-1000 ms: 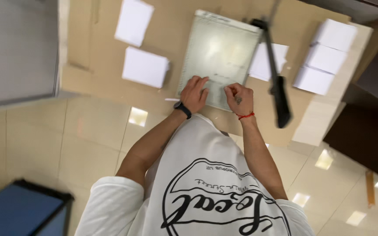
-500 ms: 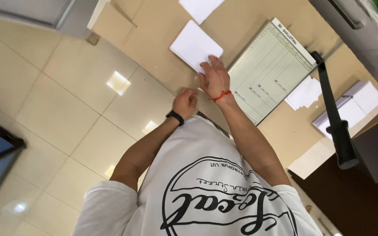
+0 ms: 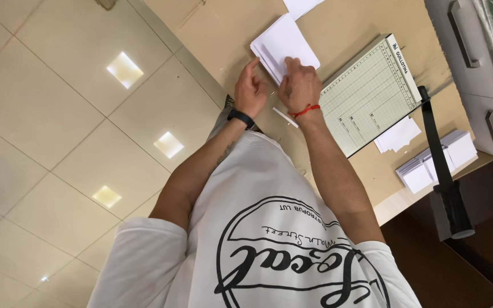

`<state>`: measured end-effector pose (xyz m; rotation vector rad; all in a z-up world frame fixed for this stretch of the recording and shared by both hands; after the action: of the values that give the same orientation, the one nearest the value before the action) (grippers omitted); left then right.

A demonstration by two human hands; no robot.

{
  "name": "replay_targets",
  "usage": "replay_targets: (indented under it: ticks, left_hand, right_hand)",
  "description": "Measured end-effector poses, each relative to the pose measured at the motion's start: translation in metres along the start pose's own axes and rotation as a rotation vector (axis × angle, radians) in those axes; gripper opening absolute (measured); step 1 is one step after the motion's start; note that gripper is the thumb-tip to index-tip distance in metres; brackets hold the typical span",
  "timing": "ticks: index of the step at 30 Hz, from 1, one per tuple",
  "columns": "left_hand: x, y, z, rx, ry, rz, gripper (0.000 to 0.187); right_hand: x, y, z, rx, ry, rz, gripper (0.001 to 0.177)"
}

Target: The person repeatedly places stacks of white paper onto a paper cutter, aligns them, and cuts them using the lever. The cut pieces are stacked on the table. The person handles the paper and cutter throughout the clip.

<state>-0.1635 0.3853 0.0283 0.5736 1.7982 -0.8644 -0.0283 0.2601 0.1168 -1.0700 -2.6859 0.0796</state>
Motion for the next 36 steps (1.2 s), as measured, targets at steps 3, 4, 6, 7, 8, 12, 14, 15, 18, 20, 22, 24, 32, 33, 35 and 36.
replay_targets:
  ticks: [3,4,6,7,8,12,14,15,18,20,22,24,32,33,35,36]
  left_hand:
    - [-0.005,0.01,0.005,-0.015,0.046,0.072,0.078]
    - [-0.005,0.012,0.009,0.025,0.068,0.094,0.08]
    - [-0.005,0.017,0.008,0.061,0.087,0.109,0.084]
    - [-0.004,0.019,0.006,0.053,0.079,0.107,0.083]
    - [-0.003,0.021,0.003,0.045,0.072,0.105,0.084]
    - [0.003,0.023,-0.01,0.012,0.082,0.055,0.086]
    - [0.002,0.026,-0.013,-0.017,0.025,0.052,0.08]
    - [-0.005,0.026,-0.014,-0.016,0.024,0.05,0.08]
    - [-0.013,0.03,-0.016,-0.057,-0.009,-0.024,0.055]
    - [-0.016,0.037,-0.01,-0.058,0.053,0.052,0.027]
    - [-0.013,0.04,-0.003,-0.041,0.054,0.034,0.02]
    - [-0.014,0.04,0.003,-0.022,0.054,0.015,0.015]
    - [-0.015,0.048,0.023,0.037,0.027,0.095,0.02]
    - [-0.015,0.048,0.022,0.04,0.026,0.095,0.02]
    - [-0.021,0.048,0.021,0.072,-0.03,0.155,0.027]
    - [-0.018,0.047,0.022,0.075,-0.03,0.155,0.027]
  right_hand:
    - [0.001,0.005,-0.004,-0.051,0.07,0.012,0.051]
    - [0.002,0.005,-0.001,-0.013,0.026,0.017,0.039]
    - [0.005,0.007,0.007,0.03,-0.019,0.016,0.039]
    - [0.004,0.008,0.01,0.024,-0.08,0.021,0.047]
    - [0.004,0.008,0.014,0.018,-0.141,0.026,0.055]
    - [-0.011,0.012,0.021,0.056,-0.103,0.06,0.063]
    - [-0.016,0.014,0.021,0.109,-0.034,0.058,0.06]
    - [-0.019,0.015,0.022,0.111,-0.036,0.059,0.06]
    - [-0.031,0.015,0.027,0.156,0.008,0.123,0.061]
    - [-0.032,0.015,0.022,0.096,0.059,0.077,0.065]
    - [-0.036,0.017,0.023,0.11,0.059,0.094,0.068]
    - [-0.04,0.016,0.022,0.125,0.06,0.113,0.071]
    - [-0.047,0.02,0.011,0.074,0.226,0.061,0.065]
    - [-0.048,0.022,0.011,0.073,0.225,0.064,0.065]
    - [-0.051,0.024,0.012,0.079,0.238,0.078,0.066]
    - [-0.05,0.023,0.01,0.078,0.237,0.081,0.066]
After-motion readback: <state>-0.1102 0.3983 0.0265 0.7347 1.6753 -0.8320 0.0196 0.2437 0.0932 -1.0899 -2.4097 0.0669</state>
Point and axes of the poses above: each hand's wrist, its own y-axis towards the middle knuckle, its own z-axis out of the palm, x = y × z, the point moved 8 cm from there along y, towards the middle knuckle, and after that the axes turned 3 degrees about -z, right-handed, at the moved point
